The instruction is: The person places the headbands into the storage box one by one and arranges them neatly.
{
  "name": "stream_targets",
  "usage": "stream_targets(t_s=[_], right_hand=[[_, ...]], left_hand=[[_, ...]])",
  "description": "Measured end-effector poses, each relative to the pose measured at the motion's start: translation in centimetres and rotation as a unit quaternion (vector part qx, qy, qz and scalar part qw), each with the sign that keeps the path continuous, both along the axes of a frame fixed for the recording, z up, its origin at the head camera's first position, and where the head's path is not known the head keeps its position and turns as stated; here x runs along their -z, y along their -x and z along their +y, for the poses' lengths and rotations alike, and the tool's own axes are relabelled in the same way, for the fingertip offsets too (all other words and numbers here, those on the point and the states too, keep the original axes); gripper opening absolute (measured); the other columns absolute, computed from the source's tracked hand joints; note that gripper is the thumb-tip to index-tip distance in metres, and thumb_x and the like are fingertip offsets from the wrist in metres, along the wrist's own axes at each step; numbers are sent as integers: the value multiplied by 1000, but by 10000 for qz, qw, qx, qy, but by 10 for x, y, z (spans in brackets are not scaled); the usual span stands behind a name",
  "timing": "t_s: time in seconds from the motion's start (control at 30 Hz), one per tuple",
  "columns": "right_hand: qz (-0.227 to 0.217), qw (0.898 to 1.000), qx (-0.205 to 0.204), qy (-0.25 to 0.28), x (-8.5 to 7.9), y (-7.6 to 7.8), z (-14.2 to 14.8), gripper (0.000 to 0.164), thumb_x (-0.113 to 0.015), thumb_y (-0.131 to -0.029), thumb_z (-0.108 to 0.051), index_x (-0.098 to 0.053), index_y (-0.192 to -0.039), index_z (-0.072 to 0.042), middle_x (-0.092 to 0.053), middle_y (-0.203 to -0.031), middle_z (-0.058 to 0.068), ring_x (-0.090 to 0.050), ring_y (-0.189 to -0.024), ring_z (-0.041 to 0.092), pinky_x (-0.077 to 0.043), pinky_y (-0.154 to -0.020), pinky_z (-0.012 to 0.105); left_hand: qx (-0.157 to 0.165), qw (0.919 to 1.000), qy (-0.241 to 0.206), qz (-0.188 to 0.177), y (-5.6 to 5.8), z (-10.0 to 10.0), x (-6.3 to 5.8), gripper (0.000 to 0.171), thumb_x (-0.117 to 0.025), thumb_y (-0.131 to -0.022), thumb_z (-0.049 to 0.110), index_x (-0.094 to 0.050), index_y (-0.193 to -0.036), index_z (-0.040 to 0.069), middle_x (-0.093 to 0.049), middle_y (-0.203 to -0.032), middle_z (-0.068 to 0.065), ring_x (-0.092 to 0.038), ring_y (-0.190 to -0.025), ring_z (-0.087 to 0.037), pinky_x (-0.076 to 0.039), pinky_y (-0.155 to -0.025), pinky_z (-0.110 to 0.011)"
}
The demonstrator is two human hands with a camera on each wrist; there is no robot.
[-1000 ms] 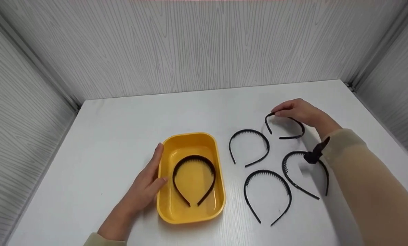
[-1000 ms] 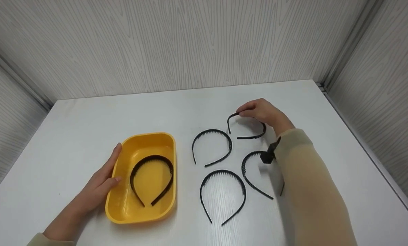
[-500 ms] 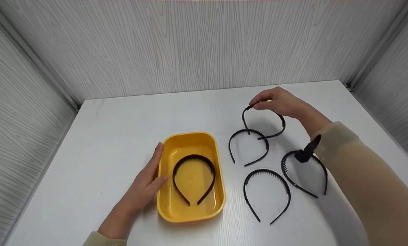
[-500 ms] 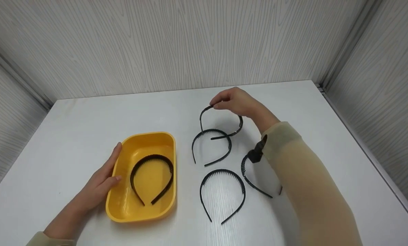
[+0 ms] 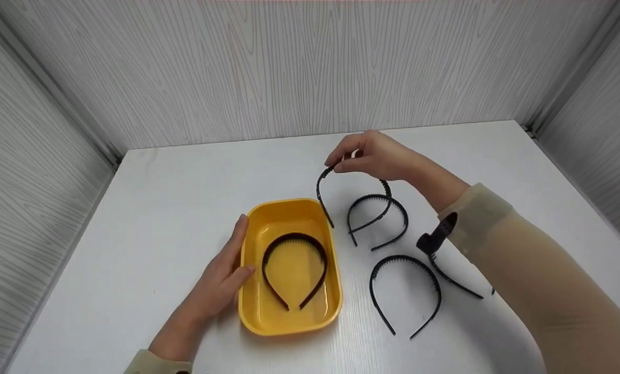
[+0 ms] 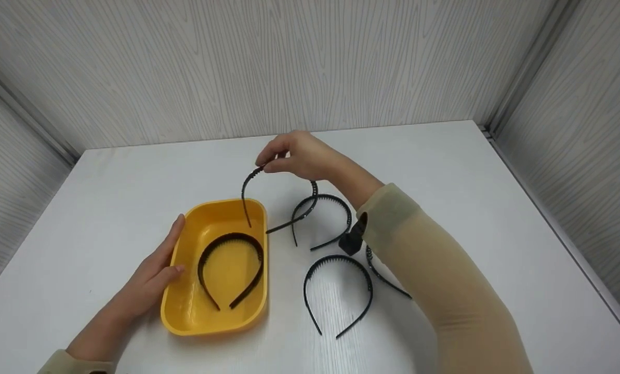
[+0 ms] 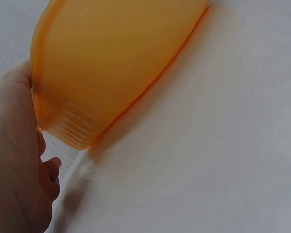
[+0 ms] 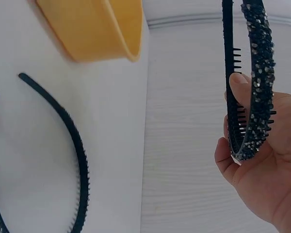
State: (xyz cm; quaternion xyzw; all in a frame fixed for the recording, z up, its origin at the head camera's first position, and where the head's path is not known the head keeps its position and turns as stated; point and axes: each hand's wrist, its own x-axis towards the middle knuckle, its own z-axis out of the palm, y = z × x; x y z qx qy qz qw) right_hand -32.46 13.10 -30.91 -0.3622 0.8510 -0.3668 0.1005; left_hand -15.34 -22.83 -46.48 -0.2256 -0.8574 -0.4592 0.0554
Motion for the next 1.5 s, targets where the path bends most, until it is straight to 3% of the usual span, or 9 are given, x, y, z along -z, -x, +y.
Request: stream_targets(t_s=[0.27,0.63,1.17,1.5], right_hand=[[200,9977,-632,164,-1,-16,-35,14,-73,-102,-18,-82,-113,-20,-73,-110,-6,-63,-98,14,-56,-87,36],[320,9927,-1164,48,9,-31,-70,16,-71,-103,-12,-82,-114,-15,-73,-110,-7,-63,-98,14,-56,-91,31],[397,9862,-1606,-101,31,-42,-99,15,-71,-103,-14,-83,-113,-15,-73,-110,-9,-64,-97,9,-56,-88,28],[482,9829,-1760,-242,45,-46,-107,16,-72,-103,-14,-83,-114,-14,-74,-112,-5,-66,-106,8,-54,-96,27]], left_hand=[[-13,9996,-167,-205,0,3,1,84,-56,-104,14,-9,-173,22,-11,-178,6,-11,-162,-14,-8,-127,-21],[21,9998,-100,-141,1,6,-1,83,-57,-105,19,-8,-173,20,-11,-178,5,-12,-162,-15,-9,-127,-21],[-20,9998,19,-206,1,5,-1,82,-57,-108,25,-6,-173,20,-10,-178,6,-12,-162,-16,-9,-127,-20],[-93,9996,112,-246,2,5,-2,82,-57,-108,27,-7,-173,22,-11,-178,6,-14,-162,-16,-11,-126,-20]])
